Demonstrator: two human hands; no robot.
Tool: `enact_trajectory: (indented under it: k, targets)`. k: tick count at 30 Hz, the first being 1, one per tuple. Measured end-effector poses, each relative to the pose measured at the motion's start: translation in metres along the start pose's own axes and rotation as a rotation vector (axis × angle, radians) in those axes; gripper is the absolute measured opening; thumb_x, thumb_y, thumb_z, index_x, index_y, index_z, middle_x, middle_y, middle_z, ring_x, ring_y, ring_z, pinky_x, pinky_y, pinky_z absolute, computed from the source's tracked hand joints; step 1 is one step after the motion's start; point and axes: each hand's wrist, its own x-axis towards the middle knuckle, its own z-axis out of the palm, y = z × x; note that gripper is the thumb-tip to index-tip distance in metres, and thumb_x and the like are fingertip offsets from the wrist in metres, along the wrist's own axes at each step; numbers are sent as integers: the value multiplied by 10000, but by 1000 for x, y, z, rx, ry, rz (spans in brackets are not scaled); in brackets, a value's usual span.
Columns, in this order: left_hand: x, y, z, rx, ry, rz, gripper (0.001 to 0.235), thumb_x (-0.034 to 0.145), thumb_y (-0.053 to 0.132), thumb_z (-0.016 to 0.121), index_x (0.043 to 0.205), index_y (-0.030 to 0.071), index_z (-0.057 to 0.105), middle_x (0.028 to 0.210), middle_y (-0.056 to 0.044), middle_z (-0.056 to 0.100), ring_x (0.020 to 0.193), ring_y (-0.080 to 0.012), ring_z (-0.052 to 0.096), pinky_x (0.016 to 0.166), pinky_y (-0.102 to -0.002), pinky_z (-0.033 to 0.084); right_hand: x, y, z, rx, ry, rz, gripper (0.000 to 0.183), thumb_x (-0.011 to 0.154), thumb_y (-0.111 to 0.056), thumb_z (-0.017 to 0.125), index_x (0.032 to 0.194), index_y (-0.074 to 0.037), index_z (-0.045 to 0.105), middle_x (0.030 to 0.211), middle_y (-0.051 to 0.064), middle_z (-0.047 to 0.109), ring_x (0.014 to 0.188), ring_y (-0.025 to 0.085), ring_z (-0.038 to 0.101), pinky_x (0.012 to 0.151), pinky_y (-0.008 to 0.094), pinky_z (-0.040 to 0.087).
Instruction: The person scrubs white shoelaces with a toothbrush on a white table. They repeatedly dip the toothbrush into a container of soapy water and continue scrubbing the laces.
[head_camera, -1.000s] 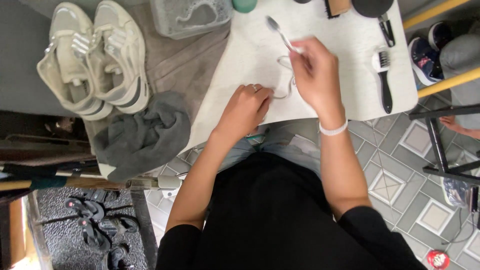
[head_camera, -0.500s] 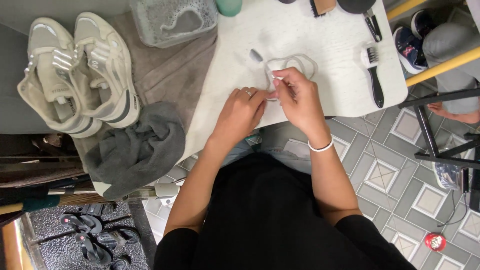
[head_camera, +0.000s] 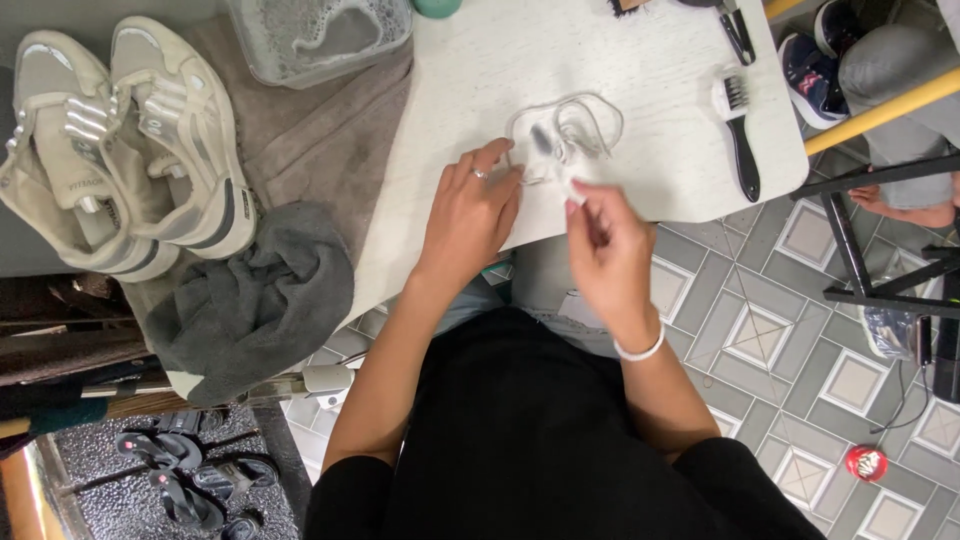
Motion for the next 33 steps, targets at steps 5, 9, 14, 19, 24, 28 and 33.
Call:
enact_trajectory:
  k: [5, 9, 14, 19, 24, 28, 33]
  targets:
    - [-4, -8, 10, -24, 23, -61, 168, 926, 58, 751, 1082, -5, 769, 1111, -121, 705, 1061, -254, 657, 882, -369, 464, -19, -2, 0, -32, -55, 71, 67, 986, 53, 646, 1023, 48, 702, 727, 198, 706, 539, 242, 642, 479, 295, 514]
    - [-1, -12, 10, -55, 52, -105, 203, 920, 105, 793, 1094, 9, 755, 1068, -98, 709, 1021, -237, 663, 883, -367, 452, -9, -2, -1, -125, -99, 56, 66, 965, 77, 655, 969, 72, 721, 756, 228, 713, 581, 278, 690, 454, 327, 534]
    - [-2, -12, 14, 14, 81, -71, 118, 875, -1, 782, 985, 42, 783, 989, -67, 700, 921, -214, 648, 861, -351, 450, 10, 4, -4, -147, -111, 4, 62, 982, 71, 657, 964, 84, 715, 774, 239, 701, 596, 286, 687, 467, 328, 538]
    - [-5, -10, 20, 118, 127, -30, 219, 849, -38, 804, 1053, 39, 784, 949, -102, 689, 871, -227, 650, 838, -363, 469, 10, 7, -7, -126, -127, -12, 65, 998, 61, 644, 983, 86, 702, 811, 248, 711, 613, 289, 686, 489, 319, 547]
    - [-6, -10, 24, 56, 167, -76, 145, 858, -32, 803, 984, 39, 789, 938, -93, 700, 841, -216, 649, 802, -347, 478, -2, 18, 0, -210, -202, -79, 59, 971, 33, 677, 956, 5, 726, 741, 162, 690, 618, 245, 693, 458, 299, 542]
    - [-8, -12, 31, 71, 160, -69, 121, 861, -42, 790, 967, 15, 781, 930, -118, 677, 871, -234, 635, 831, -363, 468, 7, 18, -2, -258, -155, -85, 89, 994, 39, 638, 941, 17, 706, 715, 165, 654, 608, 272, 671, 462, 355, 534]
    - [-12, -11, 26, 123, 139, -79, 160, 844, -64, 786, 990, 1, 793, 954, -135, 671, 926, -262, 644, 853, -395, 467, 2, 18, 3, -225, -146, -89, 94, 964, -5, 686, 890, -52, 721, 617, 92, 611, 556, 246, 643, 459, 315, 497]
